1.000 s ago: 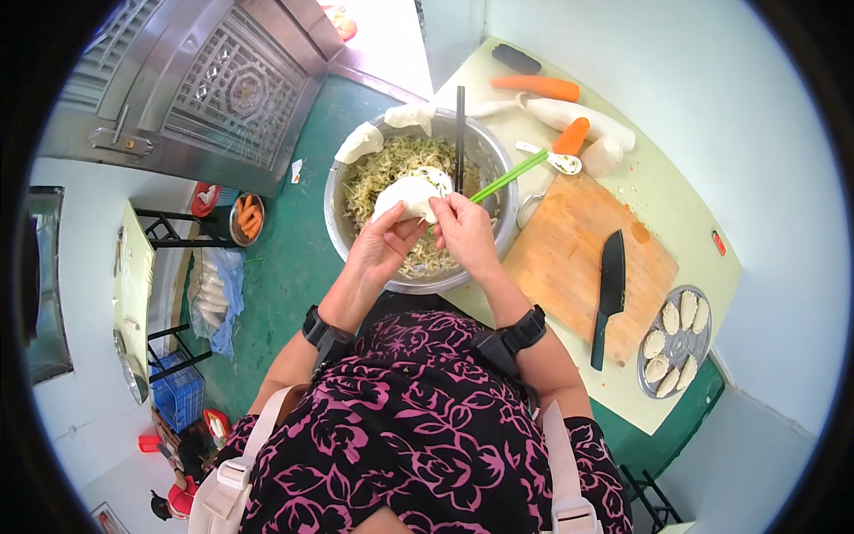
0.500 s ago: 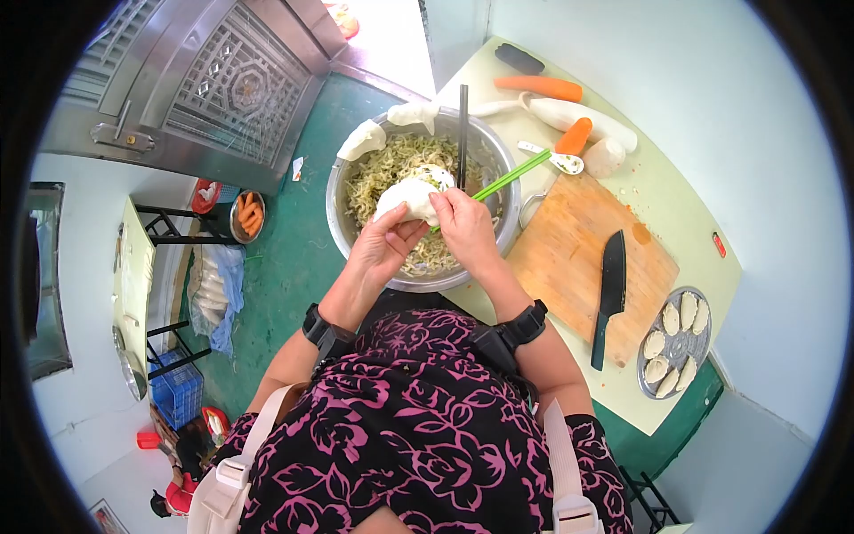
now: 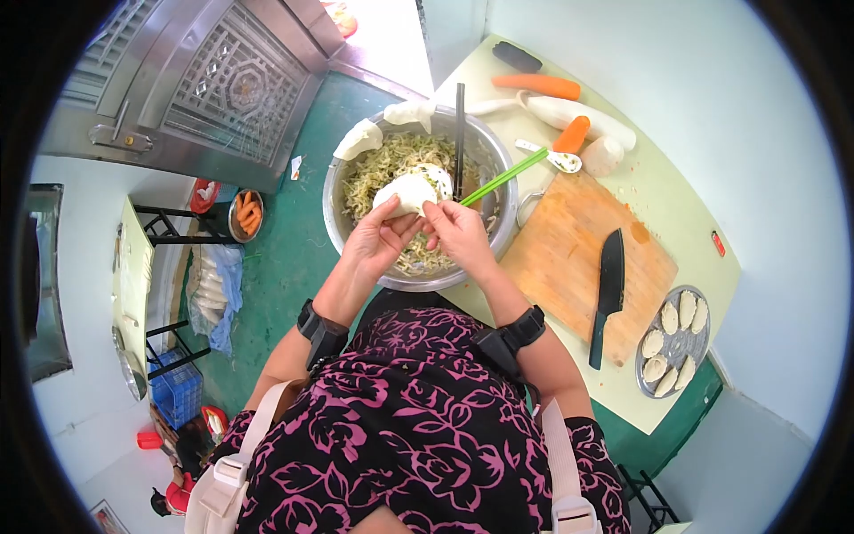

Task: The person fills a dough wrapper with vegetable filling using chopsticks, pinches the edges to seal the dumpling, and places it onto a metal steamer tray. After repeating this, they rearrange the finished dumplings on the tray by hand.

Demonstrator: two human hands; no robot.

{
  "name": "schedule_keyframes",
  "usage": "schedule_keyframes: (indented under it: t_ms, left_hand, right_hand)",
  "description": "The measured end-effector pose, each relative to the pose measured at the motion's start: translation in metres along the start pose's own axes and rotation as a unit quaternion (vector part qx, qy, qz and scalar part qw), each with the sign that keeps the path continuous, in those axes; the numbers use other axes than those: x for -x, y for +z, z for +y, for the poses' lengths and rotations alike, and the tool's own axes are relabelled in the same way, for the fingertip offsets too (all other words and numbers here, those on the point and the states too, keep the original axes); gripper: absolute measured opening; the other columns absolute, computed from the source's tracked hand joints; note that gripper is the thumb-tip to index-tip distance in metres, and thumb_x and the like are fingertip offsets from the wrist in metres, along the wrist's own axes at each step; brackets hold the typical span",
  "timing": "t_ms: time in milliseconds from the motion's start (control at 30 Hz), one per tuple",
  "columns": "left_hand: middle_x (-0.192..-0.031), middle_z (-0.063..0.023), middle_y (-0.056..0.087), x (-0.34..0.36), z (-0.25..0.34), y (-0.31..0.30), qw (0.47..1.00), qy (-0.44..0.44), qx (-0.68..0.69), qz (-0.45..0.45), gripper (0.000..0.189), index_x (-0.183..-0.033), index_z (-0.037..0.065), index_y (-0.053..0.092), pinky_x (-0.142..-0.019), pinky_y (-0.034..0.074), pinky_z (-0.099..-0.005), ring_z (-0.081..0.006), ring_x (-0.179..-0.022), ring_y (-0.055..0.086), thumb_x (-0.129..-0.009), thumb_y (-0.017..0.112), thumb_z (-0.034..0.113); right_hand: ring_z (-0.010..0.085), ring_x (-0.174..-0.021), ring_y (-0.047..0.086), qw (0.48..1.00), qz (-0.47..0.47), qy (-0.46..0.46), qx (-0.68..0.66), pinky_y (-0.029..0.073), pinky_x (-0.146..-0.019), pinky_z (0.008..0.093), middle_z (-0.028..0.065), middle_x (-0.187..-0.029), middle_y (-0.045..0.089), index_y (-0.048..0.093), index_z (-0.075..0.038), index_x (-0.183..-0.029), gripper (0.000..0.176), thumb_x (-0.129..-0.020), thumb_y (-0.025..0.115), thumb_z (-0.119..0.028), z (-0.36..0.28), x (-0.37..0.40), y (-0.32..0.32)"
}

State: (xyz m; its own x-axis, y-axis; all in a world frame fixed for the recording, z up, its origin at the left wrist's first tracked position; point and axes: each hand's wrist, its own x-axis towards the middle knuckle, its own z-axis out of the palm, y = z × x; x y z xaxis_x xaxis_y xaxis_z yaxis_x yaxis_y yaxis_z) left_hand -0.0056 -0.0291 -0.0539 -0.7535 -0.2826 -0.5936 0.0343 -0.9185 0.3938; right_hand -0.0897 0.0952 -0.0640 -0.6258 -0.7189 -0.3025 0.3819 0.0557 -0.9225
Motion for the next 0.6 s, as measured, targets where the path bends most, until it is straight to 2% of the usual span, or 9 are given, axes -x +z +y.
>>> schedule_keyframes:
  t_ms: [133,233,333,433,533,600]
  left_hand:
    - [-0.102,-0.0125,0.057,-0.001,0.000,-0.001,1.000,0.004,0.001,-0.001,0.028,-0.107,0.002,0.048,-0.088,0.044,-0.0352,-0.0227,-0.094,0.056,-0.081,0.056,0.011]
    - [-0.102,-0.0125,0.057,0.000,0.001,0.002,1.000,0.012,-0.005,0.008,0.028,-0.107,0.002,0.048,-0.088,0.044,-0.0357,-0.0229,-0.094,0.056,-0.081,0.056,0.010]
    - [-0.103,-0.0126,0.056,0.001,0.003,0.004,1.000,0.014,-0.005,0.019,0.029,-0.107,0.002,0.048,-0.088,0.044,-0.0367,-0.0233,-0.095,0.056,-0.081,0.056,0.011]
    - [-0.103,-0.0131,0.056,0.003,0.007,0.007,1.000,0.004,0.000,0.021,0.029,-0.107,0.002,0.048,-0.088,0.044,-0.0375,-0.0239,-0.095,0.056,-0.081,0.056,0.011]
    - [-0.100,-0.0129,0.058,0.006,0.009,0.012,1.000,-0.020,0.013,0.010,0.026,-0.105,0.002,0.049,-0.087,0.045,-0.0379,-0.0237,-0.091,0.058,-0.081,0.056,0.011]
    - [-0.098,-0.0127,0.058,0.007,0.010,0.014,0.999,-0.032,0.022,0.007,0.024,-0.104,0.002,0.049,-0.087,0.046,-0.0381,-0.0233,-0.090,0.058,-0.082,0.055,0.011]
  right_hand:
    - [0.0079,-0.044,0.051,0.999,0.034,-0.013,0.010,0.037,-0.038,0.0177,0.0036,-0.058,0.054,0.056,-0.001,-0.069,0.026,-0.084,0.056,-0.023,0.000,-0.001,0.004]
    - [0.0093,-0.042,0.052,1.000,0.018,0.009,0.021,0.036,-0.036,0.0189,0.0050,-0.059,0.055,0.056,0.000,-0.070,0.029,-0.085,0.054,-0.026,-0.002,0.001,0.002]
    - [0.0107,-0.040,0.052,0.995,0.005,0.078,-0.069,0.036,-0.034,0.0205,0.0063,-0.059,0.055,0.056,0.000,-0.071,0.033,-0.086,0.052,-0.029,-0.008,0.004,-0.009]
    - [0.0102,-0.044,0.053,0.998,0.019,0.054,0.001,0.038,-0.038,0.0205,0.0063,-0.059,0.055,0.056,0.000,-0.072,0.035,-0.086,0.050,-0.031,-0.002,0.001,-0.022]
    - [0.0086,-0.049,0.052,0.993,0.067,-0.058,0.074,0.039,-0.043,0.0207,0.0045,-0.059,0.054,0.055,0.000,-0.072,0.033,-0.086,0.051,-0.029,0.008,-0.003,-0.013]
    - [0.0075,-0.051,0.051,0.988,0.063,-0.109,0.090,0.040,-0.046,0.0208,0.0028,-0.058,0.053,0.054,0.000,-0.071,0.031,-0.085,0.053,-0.028,0.010,-0.004,-0.008]
